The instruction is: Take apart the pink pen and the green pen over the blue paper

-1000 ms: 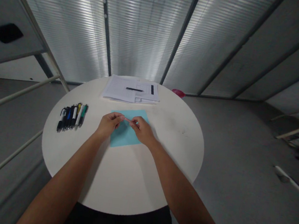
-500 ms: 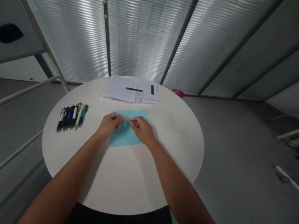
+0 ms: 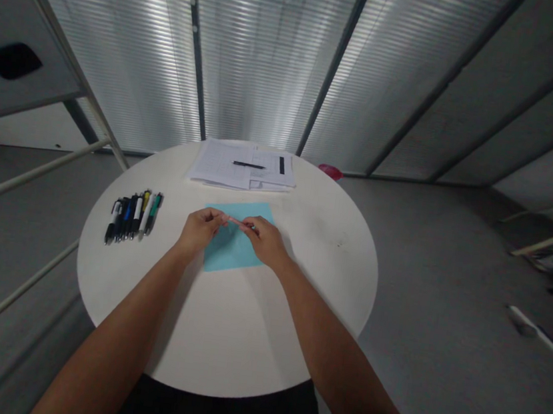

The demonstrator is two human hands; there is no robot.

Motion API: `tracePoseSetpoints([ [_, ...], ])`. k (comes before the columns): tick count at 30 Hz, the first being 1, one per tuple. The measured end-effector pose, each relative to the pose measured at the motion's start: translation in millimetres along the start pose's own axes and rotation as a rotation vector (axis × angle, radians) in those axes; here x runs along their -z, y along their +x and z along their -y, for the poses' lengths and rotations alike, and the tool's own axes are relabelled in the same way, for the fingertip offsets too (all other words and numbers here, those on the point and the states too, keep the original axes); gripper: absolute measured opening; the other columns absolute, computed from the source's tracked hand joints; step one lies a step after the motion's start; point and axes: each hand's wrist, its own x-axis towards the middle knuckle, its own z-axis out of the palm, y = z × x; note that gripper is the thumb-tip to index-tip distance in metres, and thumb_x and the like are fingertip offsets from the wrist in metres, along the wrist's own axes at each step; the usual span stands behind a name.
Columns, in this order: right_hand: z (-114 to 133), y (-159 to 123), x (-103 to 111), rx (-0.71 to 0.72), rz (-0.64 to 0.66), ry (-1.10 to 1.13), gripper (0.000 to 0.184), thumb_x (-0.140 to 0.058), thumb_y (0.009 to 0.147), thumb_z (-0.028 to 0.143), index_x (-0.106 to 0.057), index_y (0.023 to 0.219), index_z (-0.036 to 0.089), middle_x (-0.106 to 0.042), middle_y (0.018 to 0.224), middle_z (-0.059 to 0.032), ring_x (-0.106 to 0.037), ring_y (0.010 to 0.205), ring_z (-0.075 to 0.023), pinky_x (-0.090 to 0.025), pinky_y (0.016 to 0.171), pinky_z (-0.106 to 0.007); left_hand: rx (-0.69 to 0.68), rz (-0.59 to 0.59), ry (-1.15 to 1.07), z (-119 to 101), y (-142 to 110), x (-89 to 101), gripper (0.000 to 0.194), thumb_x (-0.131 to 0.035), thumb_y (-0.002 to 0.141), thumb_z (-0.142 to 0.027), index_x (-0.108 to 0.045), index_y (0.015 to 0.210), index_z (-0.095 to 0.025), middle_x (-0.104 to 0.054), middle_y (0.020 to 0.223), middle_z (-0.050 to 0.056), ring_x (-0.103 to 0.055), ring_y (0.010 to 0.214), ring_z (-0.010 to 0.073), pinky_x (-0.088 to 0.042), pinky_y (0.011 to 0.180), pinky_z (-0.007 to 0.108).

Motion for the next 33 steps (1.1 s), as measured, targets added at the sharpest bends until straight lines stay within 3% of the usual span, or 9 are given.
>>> tracePoseSetpoints([
  [6, 0.3, -1.6, -0.3, -0.025, -0.059, -0.018, 0.023, -0.053, 0.091, 0.033, -0.06, 0.11, 0.023, -0.063, 0.108, -0.0059, -0.061, 0.089, -0.0156, -0.048, 0.078, -0.029, 0.027, -0.024, -0.035, -5.4, -1.3, -0.4, 0.03, -0.072, 0.073, -0.044, -0.067, 0.076, -0.014, -0.049, 0.051, -0.002, -0.038, 0.044, 0.0071, -0.026, 0.042, 0.022],
  [10, -6.2, 1.0, -2.5, -0.148, -0.151, 0.008, 0.027, -0.056, 0.086, 0.027, -0.057, 0.113, 0.024, -0.063, 0.108, -0.0057, -0.061, 0.083, -0.0157, -0.049, 0.079, -0.033, 0.027, -0.136, -0.14, -9.6, -1.9, 0.9, 0.032, -0.072, 0.072, -0.045, -0.067, 0.083, -0.015, -0.064, 0.08, 0.004, -0.049, 0.055, 0.008, -0.035, 0.044, 0.021],
  [13, -11.8, 7.2, -4.4, -0.258, -0.24, 0.237, 0.024, -0.061, 0.08, 0.028, -0.058, 0.103, 0.023, -0.064, 0.094, -0.0021, -0.06, 0.077, -0.0143, -0.049, 0.073, -0.031, 0.048, -0.183, -0.182, -10.9, -1.1, 1.9, 0.034, -0.071, 0.071, -0.046, -0.067, 0.086, -0.016, -0.066, 0.091, 0.005, -0.052, 0.06, 0.0083, -0.038, 0.045, 0.02],
  [16, -12.2, 12.9, -2.3, -0.399, -0.278, 0.604, 0.03, -0.066, 0.072, 0.032, -0.056, 0.099, 0.022, -0.06, 0.08, 0.0036, -0.055, 0.06, -0.0106, -0.045, 0.056, -0.025, 0.07, -0.184, -0.206, -11.3, -0.3, 2.3, 0.035, -0.072, 0.069, -0.046, -0.067, 0.086, -0.017, -0.066, 0.093, 0.006, -0.053, 0.061, 0.0083, -0.039, 0.047, 0.02],
  [19, -7.3, 15.1, 3.3, -0.508, -0.291, 0.937, 0.035, -0.07, 0.068, 0.035, -0.057, 0.099, 0.023, -0.06, 0.078, 0.0049, -0.053, 0.054, -0.0087, -0.042, 0.048, -0.022, 0.065, -0.166, -0.202, -11.3, -0.5, 1.6, 0.034, -0.074, 0.068, -0.046, -0.068, 0.086, -0.017, -0.067, 0.092, 0.006, -0.053, 0.06, 0.0091, -0.04, 0.047, 0.021],
  [22, -1.3, 14.9, 7.4, -0.593, -0.318, 1.13, 0.031, -0.069, 0.07, 0.039, -0.059, 0.095, 0.023, -0.063, 0.081, 0.0034, -0.053, 0.053, -0.0077, -0.041, 0.045, -0.021, 0.009, -0.138, -0.094, -10.6, -1.8, -0.5, 0.031, -0.075, 0.069, -0.043, -0.069, 0.086, -0.018, -0.068, 0.087, 0.006, -0.056, 0.065, 0.0124, -0.043, 0.054, 0.024],
  [27, 4.6, 16.3, 8.0, -0.739, -0.339, 1.246, 0.025, -0.059, 0.081, 0.043, -0.062, 0.094, 0.022, -0.059, 0.072, 0.0028, -0.049, 0.049, -0.0076, -0.036, 0.041, -0.019, -0.133, -0.08, 0.19, -8.4, -5.1, -4.1, 0.025, -0.072, 0.073, -0.041, -0.072, 0.083, -0.019, -0.069, 0.081, 0.006, -0.06, 0.073, 0.017, -0.046, 0.069, 0.029],
  [33, -0.1, 18.6, 9.6, -0.72, -0.376, 1.201, 0.029, -0.051, 0.085, 0.049, -0.06, 0.087, 0.022, -0.06, 0.075, -0.0021, -0.058, 0.063, -0.0136, -0.047, 0.05, -0.023, -0.282, 0.021, 0.528, -1.1, -3.3, 6.7, 0.021, -0.062, 0.078, -0.031, -0.072, 0.094, -0.021, -0.072, 0.097, 0.008, -0.062, 0.095, 0.0244, -0.044, 0.091, 0.038],
])
